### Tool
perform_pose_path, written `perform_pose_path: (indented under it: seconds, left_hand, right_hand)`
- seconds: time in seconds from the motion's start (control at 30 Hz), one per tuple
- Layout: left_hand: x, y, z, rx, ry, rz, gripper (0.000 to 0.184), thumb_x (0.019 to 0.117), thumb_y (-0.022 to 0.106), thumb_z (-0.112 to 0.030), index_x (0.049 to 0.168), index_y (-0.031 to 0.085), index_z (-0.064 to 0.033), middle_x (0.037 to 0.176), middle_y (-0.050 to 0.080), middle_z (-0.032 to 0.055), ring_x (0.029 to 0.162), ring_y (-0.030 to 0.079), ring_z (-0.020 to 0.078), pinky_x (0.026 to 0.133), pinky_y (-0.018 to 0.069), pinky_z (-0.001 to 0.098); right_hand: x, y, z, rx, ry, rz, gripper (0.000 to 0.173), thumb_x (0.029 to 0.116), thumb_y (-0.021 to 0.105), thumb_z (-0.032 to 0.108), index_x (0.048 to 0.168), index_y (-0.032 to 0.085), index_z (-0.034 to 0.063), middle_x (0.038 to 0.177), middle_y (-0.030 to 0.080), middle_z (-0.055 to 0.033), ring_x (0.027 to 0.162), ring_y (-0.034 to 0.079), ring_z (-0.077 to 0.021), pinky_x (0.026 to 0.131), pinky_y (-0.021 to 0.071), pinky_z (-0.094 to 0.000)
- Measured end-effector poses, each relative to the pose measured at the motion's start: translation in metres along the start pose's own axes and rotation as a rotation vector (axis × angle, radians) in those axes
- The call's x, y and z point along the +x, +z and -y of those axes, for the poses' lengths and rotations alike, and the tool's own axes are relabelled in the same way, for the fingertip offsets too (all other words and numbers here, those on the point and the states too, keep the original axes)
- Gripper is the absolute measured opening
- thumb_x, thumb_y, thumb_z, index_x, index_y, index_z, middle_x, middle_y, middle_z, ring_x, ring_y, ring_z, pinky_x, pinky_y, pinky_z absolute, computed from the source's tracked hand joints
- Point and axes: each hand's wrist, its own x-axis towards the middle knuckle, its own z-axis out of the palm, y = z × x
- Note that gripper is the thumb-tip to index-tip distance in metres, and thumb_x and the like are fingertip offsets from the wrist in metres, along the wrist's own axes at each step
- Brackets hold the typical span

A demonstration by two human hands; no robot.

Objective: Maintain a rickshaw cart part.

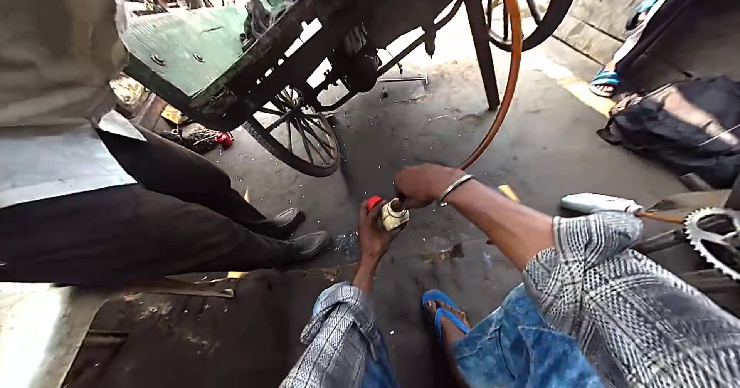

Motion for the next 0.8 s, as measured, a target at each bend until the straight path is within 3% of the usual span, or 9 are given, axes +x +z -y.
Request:
perform_pose_path:
  seconds: [0.37,0.8]
  left_hand:
    - [0.012,0.001,-0.004,0.027,-0.038,-0.006,0.076,0.0590,0.100,-0.027,0.128,0.070,-0.0140,0.146,0.052,0.0138,0.126,0.059,0.0256,0.101,0.0552,0.0469]
    - [0.006,0.003,-0.004,0.022,0.029,0.032,0.075,0.0592,0.101,-0.029,0.126,0.071,-0.0112,0.145,0.053,0.0169,0.126,0.059,0.0291,0.102,0.0538,0.0496]
  right_hand:
    - [-0.003,-0.015,0.001,-0.025,0.038,0.036,0.026,0.0902,0.074,0.036,0.083,0.069,0.0108,0.083,0.067,-0.0110,0.080,0.068,-0.0325,0.064,0.0531,-0.0584]
    - [-0.003,-0.008,-0.001,-0.027,0.020,0.062,0.028,0.0911,0.072,0.038,0.080,0.069,0.0127,0.078,0.066,-0.0084,0.076,0.067,-0.0301,0.062,0.0517,-0.0573]
